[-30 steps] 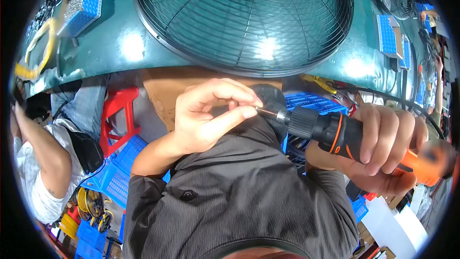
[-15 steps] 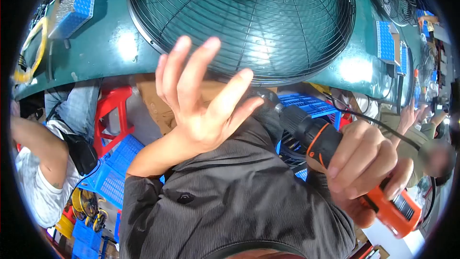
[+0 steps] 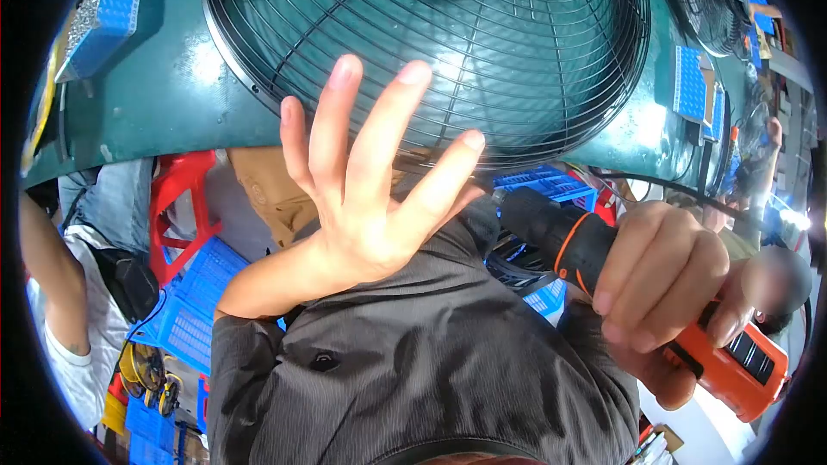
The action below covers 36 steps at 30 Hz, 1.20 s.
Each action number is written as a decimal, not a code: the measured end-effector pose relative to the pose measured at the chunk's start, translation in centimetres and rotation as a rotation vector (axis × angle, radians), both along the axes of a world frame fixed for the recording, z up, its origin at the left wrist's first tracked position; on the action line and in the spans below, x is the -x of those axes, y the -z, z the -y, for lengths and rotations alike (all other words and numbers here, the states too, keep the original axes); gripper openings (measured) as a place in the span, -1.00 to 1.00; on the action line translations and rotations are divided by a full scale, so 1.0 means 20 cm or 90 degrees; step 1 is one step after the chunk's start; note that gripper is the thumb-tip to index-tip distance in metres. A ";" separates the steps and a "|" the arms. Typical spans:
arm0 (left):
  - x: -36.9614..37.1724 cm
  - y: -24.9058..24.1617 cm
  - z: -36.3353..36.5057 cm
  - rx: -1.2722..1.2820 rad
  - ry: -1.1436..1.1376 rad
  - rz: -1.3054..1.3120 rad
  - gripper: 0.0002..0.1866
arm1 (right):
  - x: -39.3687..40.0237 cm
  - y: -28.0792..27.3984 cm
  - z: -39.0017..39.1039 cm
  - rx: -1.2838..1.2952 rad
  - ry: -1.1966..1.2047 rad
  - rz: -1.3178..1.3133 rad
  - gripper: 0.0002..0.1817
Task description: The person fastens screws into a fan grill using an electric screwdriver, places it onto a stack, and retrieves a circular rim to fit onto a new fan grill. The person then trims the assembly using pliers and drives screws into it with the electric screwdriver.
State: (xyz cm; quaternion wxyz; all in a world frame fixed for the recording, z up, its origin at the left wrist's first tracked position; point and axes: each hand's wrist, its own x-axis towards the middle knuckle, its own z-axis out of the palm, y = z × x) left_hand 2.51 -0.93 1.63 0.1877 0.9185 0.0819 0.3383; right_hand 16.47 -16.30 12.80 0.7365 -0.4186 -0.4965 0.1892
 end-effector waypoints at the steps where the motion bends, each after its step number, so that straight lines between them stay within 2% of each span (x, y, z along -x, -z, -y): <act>1: 0.00 0.01 -0.01 -0.014 -0.002 0.007 -0.45 | 0.00 -0.01 -0.01 0.006 -0.002 0.000 -0.50; 4: -0.02 0.01 -0.01 -0.054 -0.019 0.041 -0.55 | 0.02 -0.02 -0.02 0.008 0.026 -0.012 -0.52; 7: -0.01 0.02 -0.02 -0.082 -0.012 0.046 -0.57 | 0.03 -0.04 0.00 -0.012 0.039 -0.015 -0.53; 13: -0.05 0.04 -0.06 -0.139 -0.016 0.162 -0.59 | 0.00 -0.06 0.03 -0.027 -0.003 0.001 -0.55; 17: -0.05 0.01 -0.10 -0.149 0.024 0.136 -0.60 | 0.02 -0.04 0.01 -0.055 0.038 0.013 -0.56; 23: -0.04 0.02 -0.11 -0.138 0.054 0.081 -0.60 | 0.03 0.01 -0.01 -0.081 0.022 0.007 -0.56; 27: -0.05 0.02 -0.12 -0.170 0.060 0.099 -0.61 | 0.00 -0.03 0.02 -0.027 -0.015 -0.010 -0.57; 32: -0.07 0.01 -0.12 -0.174 0.074 0.098 -0.61 | 0.03 0.02 0.02 -0.105 0.039 0.013 -0.58; 36: -0.07 0.01 -0.13 -0.153 0.085 0.069 -0.59 | 0.04 0.02 0.01 -0.068 0.049 -0.003 -0.56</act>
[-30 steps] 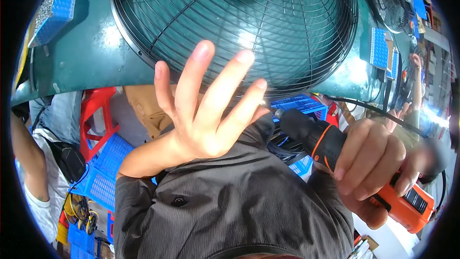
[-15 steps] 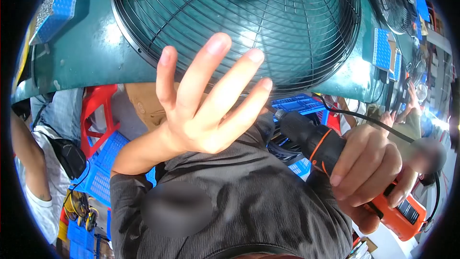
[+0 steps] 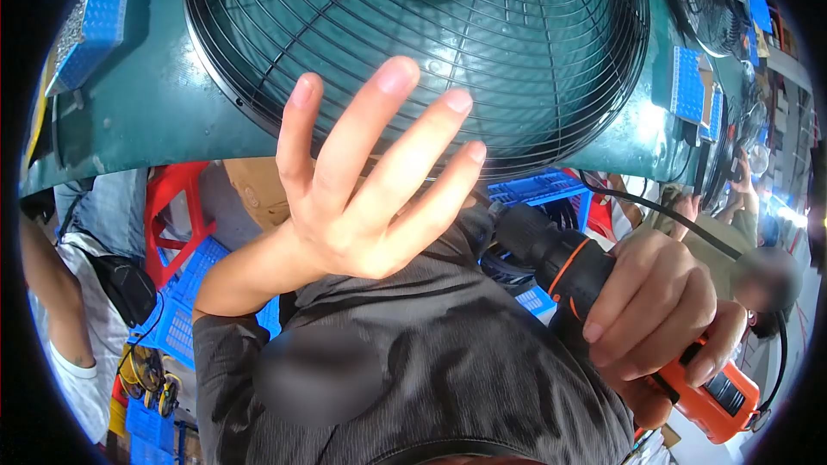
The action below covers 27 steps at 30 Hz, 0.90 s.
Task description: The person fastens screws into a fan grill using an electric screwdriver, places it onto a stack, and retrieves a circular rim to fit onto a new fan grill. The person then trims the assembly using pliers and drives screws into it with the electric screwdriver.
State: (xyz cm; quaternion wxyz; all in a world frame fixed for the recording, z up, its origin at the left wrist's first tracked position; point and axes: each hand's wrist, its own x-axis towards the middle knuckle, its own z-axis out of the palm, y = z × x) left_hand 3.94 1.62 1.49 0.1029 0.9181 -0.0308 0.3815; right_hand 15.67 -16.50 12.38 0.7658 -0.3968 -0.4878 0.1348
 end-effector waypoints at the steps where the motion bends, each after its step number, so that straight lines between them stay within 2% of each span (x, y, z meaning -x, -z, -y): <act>1: 0.00 0.00 0.01 0.014 -0.003 -0.007 -0.59 | 0.00 0.00 -0.01 0.000 -0.002 -0.003 -0.56; 14: 0.03 0.01 -0.03 0.119 -0.037 -0.055 -0.48 | -0.08 -0.15 -0.16 0.264 -0.074 0.036 -0.45; 15: 0.04 -0.01 -0.07 0.149 -0.031 -0.099 -0.46 | -0.07 -0.15 -0.18 0.265 -0.079 0.040 -0.45; 24: 0.06 0.03 -0.08 0.232 0.014 -0.068 -0.27 | 0.03 -0.10 -0.21 0.223 -0.034 0.091 -0.53; 27: 0.05 0.04 -0.08 0.240 0.014 -0.048 -0.29 | 0.04 -0.11 -0.22 0.229 -0.034 0.082 -0.51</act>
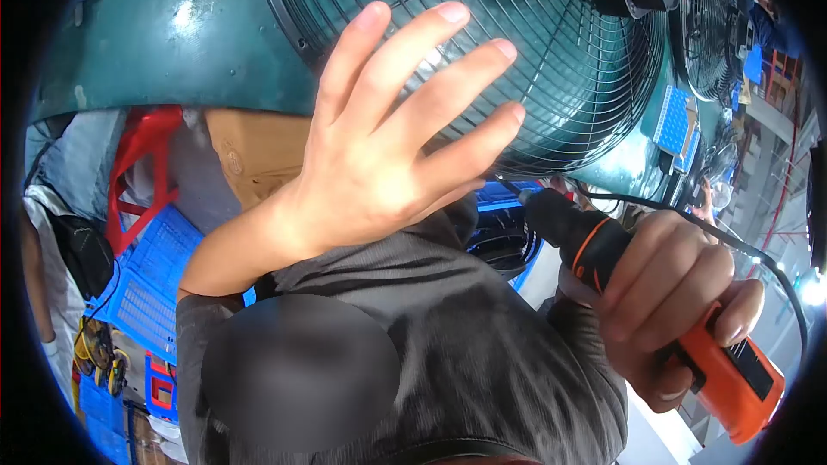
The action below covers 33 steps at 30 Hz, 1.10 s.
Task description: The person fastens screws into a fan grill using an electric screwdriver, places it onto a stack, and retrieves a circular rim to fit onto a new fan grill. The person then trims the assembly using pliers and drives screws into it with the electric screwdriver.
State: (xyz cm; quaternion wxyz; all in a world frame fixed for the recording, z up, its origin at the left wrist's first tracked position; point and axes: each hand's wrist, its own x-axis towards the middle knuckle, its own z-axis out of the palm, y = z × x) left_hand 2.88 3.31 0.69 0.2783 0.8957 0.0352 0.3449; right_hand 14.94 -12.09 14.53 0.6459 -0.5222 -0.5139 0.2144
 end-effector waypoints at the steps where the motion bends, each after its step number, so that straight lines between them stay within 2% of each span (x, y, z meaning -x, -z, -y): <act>1: 0.00 0.00 0.00 0.001 -0.001 0.005 -0.29 | 0.00 0.00 0.00 0.005 0.004 -0.007 -0.51; 4: 0.00 0.01 -0.01 -0.001 -0.009 0.009 -0.33 | 0.04 0.01 0.01 -0.015 0.059 -0.012 -0.51; 11: 0.00 0.03 0.01 -0.020 -0.014 0.011 -0.35 | 0.11 0.11 0.05 -0.181 0.146 0.005 -0.58; 15: -0.02 0.04 0.02 -0.021 -0.011 0.014 -0.32 | 0.06 0.10 0.09 -0.148 0.083 -0.020 -0.59; 20: -0.01 0.03 0.02 -0.020 -0.021 0.014 -0.38 | -0.02 0.07 0.06 -0.092 -0.057 0.001 -0.58; 23: -0.02 0.03 0.03 -0.016 -0.032 0.016 -0.45 | -0.12 0.09 0.02 -0.116 -0.208 -0.013 -0.56; 26: -0.02 0.03 0.04 -0.015 -0.042 0.019 -0.52 | -0.10 0.07 0.03 -0.101 -0.160 -0.005 -0.56; 32: -0.03 0.06 0.04 -0.030 -0.043 0.041 -0.58 | -0.11 0.10 -0.02 -0.137 -0.240 -0.068 -0.71; 33: -0.03 0.06 0.04 -0.032 -0.043 0.044 -0.57 | -0.13 0.10 -0.06 -0.145 -0.302 -0.081 -0.72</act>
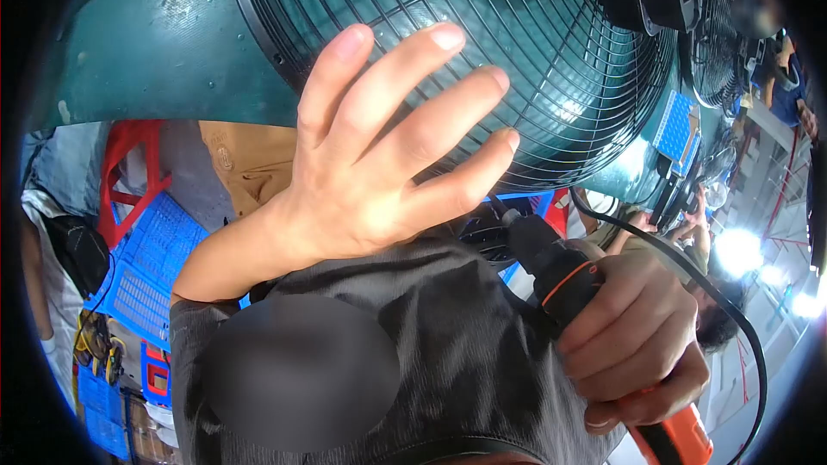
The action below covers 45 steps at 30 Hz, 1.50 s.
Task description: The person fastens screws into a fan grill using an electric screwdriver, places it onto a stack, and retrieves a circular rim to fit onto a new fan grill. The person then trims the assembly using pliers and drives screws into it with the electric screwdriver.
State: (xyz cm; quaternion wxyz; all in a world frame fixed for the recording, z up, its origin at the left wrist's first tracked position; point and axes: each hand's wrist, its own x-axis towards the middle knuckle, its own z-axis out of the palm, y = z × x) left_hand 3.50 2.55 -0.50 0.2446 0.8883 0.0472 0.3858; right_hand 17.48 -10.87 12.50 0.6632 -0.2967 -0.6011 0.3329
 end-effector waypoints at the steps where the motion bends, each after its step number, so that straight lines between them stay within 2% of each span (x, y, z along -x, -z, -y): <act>1: 0.00 0.00 -0.01 -0.003 -0.001 0.004 -0.57 | -0.03 0.01 -0.05 -0.012 -0.064 -0.008 -0.73; 2: 0.00 0.00 -0.01 0.000 0.003 0.000 -0.56 | -0.04 0.02 -0.08 -0.023 -0.128 -0.016 -0.74; 4: 0.01 -0.01 -0.01 0.012 0.015 -0.011 -0.54 | -0.04 0.00 -0.06 0.019 -0.116 -0.024 -0.74; 9: 0.03 -0.06 -0.04 0.044 0.057 -0.051 -0.47 | -0.18 -0.10 -0.02 0.166 -0.137 -0.014 -0.54; 11: 0.05 -0.11 -0.04 0.058 0.083 -0.103 -0.43 | -0.17 -0.08 0.02 0.148 -0.096 -0.044 -0.48; 15: 0.03 -0.10 -0.03 0.042 0.071 -0.039 -0.27 | -0.19 -0.05 0.10 0.047 -0.074 -0.045 -0.36; 18: 0.03 -0.13 0.02 0.052 0.085 -0.054 -0.26 | -0.17 0.03 0.23 -0.021 0.049 -0.068 -0.38; 21: 0.00 -0.13 0.08 0.046 0.088 -0.040 -0.28 | -0.09 0.05 0.32 -0.042 0.249 -0.147 -0.47; 27: 0.03 -0.18 0.07 0.028 0.068 -0.046 -0.28 | -0.04 -0.01 0.49 -0.071 0.403 -0.242 -0.50; 35: 0.01 -0.22 0.14 0.003 0.027 -0.067 -0.27 | -0.13 0.19 0.85 -0.001 0.591 -0.368 -0.59; 39: 0.03 -0.20 0.07 -0.105 0.079 -0.098 -0.13 | -0.14 0.27 0.94 0.030 0.682 -0.448 -0.59; 41: 0.05 -0.17 0.00 -0.236 0.097 -0.174 -0.05 | -0.17 0.35 1.00 0.050 0.702 -0.490 -0.59; 43: -0.01 -0.15 -0.08 -0.369 0.090 -0.093 -0.01 | -0.20 0.42 1.06 0.106 0.724 -0.504 -0.61; 45: -0.04 -0.22 -0.10 -0.363 0.145 -0.135 -0.04 | -0.20 0.44 1.05 0.132 0.716 -0.557 -0.63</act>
